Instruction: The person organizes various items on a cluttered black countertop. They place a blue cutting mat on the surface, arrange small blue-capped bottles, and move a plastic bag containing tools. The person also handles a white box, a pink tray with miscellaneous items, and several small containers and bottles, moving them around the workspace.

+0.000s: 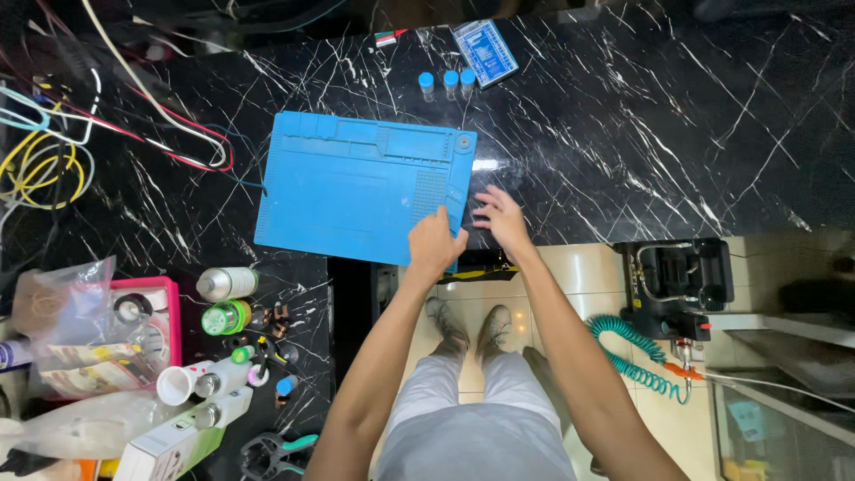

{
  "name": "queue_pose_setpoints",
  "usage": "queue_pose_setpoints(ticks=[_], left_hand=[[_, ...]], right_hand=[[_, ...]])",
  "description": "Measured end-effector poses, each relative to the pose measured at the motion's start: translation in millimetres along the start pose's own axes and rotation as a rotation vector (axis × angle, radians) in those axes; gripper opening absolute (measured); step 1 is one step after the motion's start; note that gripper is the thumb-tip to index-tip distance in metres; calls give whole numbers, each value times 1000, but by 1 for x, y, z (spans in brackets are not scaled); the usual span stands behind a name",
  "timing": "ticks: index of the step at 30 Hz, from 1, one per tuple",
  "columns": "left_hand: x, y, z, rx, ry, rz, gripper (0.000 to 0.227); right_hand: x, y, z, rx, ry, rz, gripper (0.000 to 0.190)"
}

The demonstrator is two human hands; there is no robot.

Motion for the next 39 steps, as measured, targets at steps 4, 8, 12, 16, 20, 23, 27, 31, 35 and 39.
queue_pose_setpoints(ticks=[4,8,12,16,20,23,27,31,35,39], left_hand=[[-2,4,-4,-89,98,146,49],[-16,21,1,-286,237,544,21],[-37,27,8,-332,340,580,26],[13,21,-6,-342,381,457,42],[92,-63,-25,129,448,117,45],[117,-158,-47,531,481,-19,54],[117,-225,-57,640,466,-18,52],[88,-270,-40,691,520,-99,44],[66,-272,-23,670,486,-221,41],[71,-221,-18,556,437,-291,41]], right_hand=[[26,-7,-8,67,119,139,57],[24,-1,-4,17,144,69,33],[-13,-18,-21,-136,54,-165,35],[5,9,30,35,188,-473,29],[11,-9,22,8,247,-526,24],[23,-13,29,12,284,-571,26],[19,-28,15,22,316,-651,27],[45,-17,48,102,377,-704,24],[68,-37,42,182,528,-787,25],[105,-36,47,250,718,-842,19]])
Point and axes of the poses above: each hand's wrist, its own z-axis towards the middle knuckle, its own x-axis out of the back of the hand, y = z × x, the point moved 5 cm from there along z, towards the middle knuckle, and after that the axes turned 9 degrees about -x, right-handed, at the moved point
